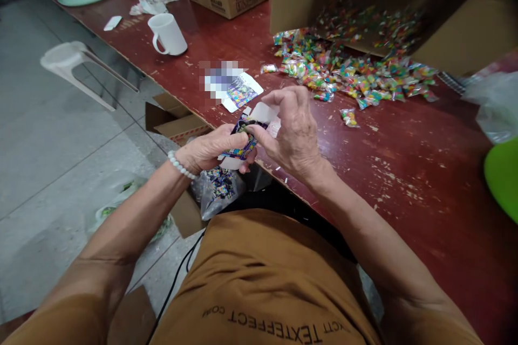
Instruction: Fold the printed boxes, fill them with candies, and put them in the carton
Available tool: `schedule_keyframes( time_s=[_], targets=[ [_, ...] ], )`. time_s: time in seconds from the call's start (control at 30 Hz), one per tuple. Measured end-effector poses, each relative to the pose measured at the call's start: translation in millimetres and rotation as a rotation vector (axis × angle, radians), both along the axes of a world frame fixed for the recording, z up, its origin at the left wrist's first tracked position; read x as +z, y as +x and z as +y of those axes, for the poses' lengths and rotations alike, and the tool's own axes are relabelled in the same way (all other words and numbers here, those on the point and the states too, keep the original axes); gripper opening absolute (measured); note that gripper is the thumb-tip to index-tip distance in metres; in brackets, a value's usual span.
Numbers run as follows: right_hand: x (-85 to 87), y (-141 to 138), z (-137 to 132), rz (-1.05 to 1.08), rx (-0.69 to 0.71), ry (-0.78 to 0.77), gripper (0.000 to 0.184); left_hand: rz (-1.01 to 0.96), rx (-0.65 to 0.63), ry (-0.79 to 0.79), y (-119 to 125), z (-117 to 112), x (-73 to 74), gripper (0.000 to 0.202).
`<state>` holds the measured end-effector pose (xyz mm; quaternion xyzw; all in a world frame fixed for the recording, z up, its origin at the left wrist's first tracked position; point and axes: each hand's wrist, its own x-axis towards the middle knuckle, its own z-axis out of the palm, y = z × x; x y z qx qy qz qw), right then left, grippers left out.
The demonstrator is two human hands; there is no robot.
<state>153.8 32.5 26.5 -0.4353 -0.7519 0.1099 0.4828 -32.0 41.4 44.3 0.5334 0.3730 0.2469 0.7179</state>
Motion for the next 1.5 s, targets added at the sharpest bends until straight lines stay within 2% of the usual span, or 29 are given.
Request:
schedule_keyframes(
  time_s=[0.1,0.17,0.37,0.53,0.63,0.73,0.8,0.87,0.97,1.0,1.03,1.1,1.17,1.23,1.33,1.43,1.5],
  targets=[
    [2.2,2,-1,-0.01,0.011,0.017,0.037,0.053,0.112,-0.064,3,-2,4.7,0.03],
    [4.4,3,1,-0.041,0.054,0.0,0.032,0.057,0.142,-0.079,5,-2,8.1,0.033],
    [22.4,10,15,-0.041,0.165,-0.108,0.015,0.048,0.016,-0.009,7,3,18.2,0.041],
    [39.9,18,8,0.046,0.317,-0.258,0.01,0.102,-0.161,0.022,6,8,25.4,0.05],
    [35.7,21,1,0.141,0.443,-0.382,0.014,0.119,-0.219,0.035,5,6,25.4,0.05],
    [24.8,21,-3,0.235,0.65,-0.616,0.027,0.118,-0.248,-0.023,8,-1,20.7,0.045],
    [19.6,20,-4,0.249,0.731,-0.722,0.031,0.104,-0.25,-0.067,10,-6,16.2,0.039],
    [17.7,20,-6,0.23,0.651,-0.672,0.033,0.089,-0.192,-0.065,11,-11,11.8,0.034],
    [16.5,17,-9,0.268,0.318,-0.441,0.044,0.031,0.04,-0.033,11,-18,6.1,0.031],
    [14.9,16,-11,0.297,0.241,-0.414,0.044,-0.005,0.12,-0.037,12,-21,4.1,0.032],
    [12.4,14,-13,0.329,0.21,-0.432,0.04,-0.042,0.178,-0.051,14,-23,1.8,0.033],
    [5.2,10,-19,0.381,0.273,-0.581,0.026,-0.111,0.222,-0.087,18,-27,-4.5,0.037],
    [-2.3,5,-24,0.453,0.298,-0.687,0.028,-0.134,0.21,-0.118,23,-30,-12.5,0.04],
    [-7.1,3,-29,0.499,0.193,-0.652,0.028,-0.112,0.244,-0.083,27,-32,-20.6,0.04],
    [-8.4,4,-31,0.406,0.028,-0.523,0.027,-0.068,0.431,0.103,33,-39,-29.4,0.041],
    [-10.1,6,-29,0.413,0.028,-0.567,0.022,-0.052,0.574,0.214,38,-48,-34.6,0.054],
    [-14.1,4,-29,0.534,0.045,-0.625,0.033,-0.071,0.604,0.234,41,-54,-36.3,0.062]
  ],
)
